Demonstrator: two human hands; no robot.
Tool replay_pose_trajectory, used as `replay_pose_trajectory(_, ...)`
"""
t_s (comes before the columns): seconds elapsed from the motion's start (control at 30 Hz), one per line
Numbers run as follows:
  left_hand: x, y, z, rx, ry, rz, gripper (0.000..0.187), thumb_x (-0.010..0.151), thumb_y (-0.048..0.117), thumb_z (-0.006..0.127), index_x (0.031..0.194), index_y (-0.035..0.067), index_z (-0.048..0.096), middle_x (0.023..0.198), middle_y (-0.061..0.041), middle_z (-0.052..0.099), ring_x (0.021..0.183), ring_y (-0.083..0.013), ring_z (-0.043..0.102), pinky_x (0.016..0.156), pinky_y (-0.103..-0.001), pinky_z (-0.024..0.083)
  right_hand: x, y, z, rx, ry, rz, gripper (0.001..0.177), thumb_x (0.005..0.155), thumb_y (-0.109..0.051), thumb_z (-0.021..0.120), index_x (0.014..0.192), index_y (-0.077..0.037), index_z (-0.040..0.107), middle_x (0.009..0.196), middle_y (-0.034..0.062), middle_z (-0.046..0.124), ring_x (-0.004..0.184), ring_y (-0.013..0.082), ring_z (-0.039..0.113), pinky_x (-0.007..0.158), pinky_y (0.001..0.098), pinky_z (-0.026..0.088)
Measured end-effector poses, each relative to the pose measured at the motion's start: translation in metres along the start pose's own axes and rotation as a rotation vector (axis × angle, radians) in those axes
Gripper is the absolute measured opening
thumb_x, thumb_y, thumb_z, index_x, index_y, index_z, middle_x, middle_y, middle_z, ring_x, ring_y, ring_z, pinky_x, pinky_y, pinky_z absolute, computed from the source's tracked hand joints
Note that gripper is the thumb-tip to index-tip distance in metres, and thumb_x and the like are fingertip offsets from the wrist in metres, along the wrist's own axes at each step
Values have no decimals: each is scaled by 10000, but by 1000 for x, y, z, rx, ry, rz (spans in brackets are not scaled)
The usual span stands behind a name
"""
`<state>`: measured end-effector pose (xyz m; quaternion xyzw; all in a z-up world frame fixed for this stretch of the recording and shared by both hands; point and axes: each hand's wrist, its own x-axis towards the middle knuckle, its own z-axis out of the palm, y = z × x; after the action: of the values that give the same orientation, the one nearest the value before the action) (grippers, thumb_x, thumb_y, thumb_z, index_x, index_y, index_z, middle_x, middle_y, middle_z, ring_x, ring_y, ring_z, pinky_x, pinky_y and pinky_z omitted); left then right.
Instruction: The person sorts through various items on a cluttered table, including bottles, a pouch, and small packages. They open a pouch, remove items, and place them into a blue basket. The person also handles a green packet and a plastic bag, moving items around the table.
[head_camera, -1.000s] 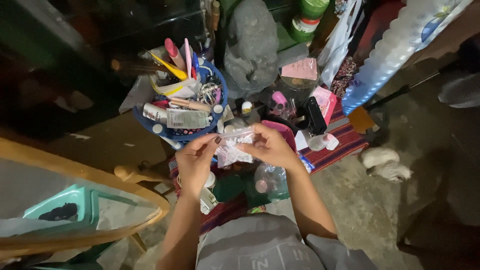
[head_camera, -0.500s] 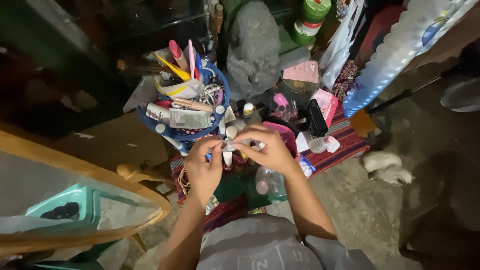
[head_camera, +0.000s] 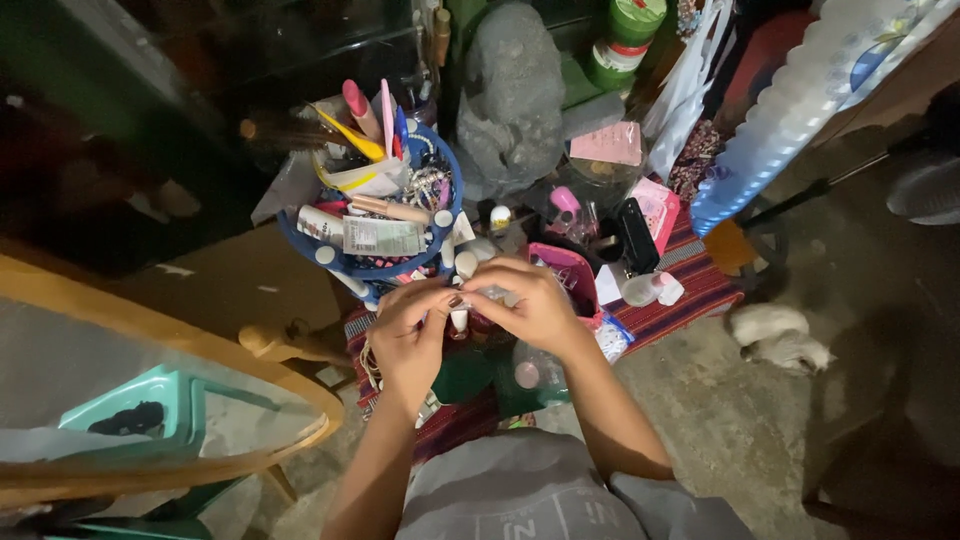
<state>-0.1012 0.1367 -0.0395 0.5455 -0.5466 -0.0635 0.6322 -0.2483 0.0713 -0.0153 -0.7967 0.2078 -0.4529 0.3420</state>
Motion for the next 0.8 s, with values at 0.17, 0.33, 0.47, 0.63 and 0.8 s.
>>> replay_pose_trajectory(0.17,-6,-6,0,-35,-10,-13,107,763,71,757,767,177,745,761,17,725,786,-180,681,794,-290,487,-3,4,2,-25,13,-77,44,799,-32,697,838,-52,692,809,93,681,776,283,670,720,365,536)
replay_pose_trajectory(0.33,-4,-2,-4,-88,-17,5,135,749,24,753,746,158,735,738,22,726,802,-188,688,804,-284,472,-5,0,3,-14,-24,-53,51,824,-22,660,861,-48,683,811,91,680,764,268,665,711,354,533)
replay_pose_trajectory(0.47,-1,1,-5,25,-17,76,141,743,26,757,718,161,721,699,53,712,757,-169,681,794,-278,457,-14,11,10,-7,-2,-74,71,803,-6,674,867,-24,651,801,120,657,751,296,651,707,381,526)
replay_pose_trajectory(0.63,-5,-2,-5,58,0,94,136,770,15,725,733,144,708,688,34,683,723,-194,657,765,-301,458,-18,13,12,22,19,-100,71,809,13,661,872,-3,631,798,132,643,742,302,643,712,382,523)
replay_pose_trajectory(0.8,1,11,-11,-30,5,30,121,811,31,693,729,120,690,660,5,652,696,-220,641,740,-320,465,-19,11,10,40,11,-95,75,801,28,663,865,12,627,805,149,644,741,315,645,709,390,525)
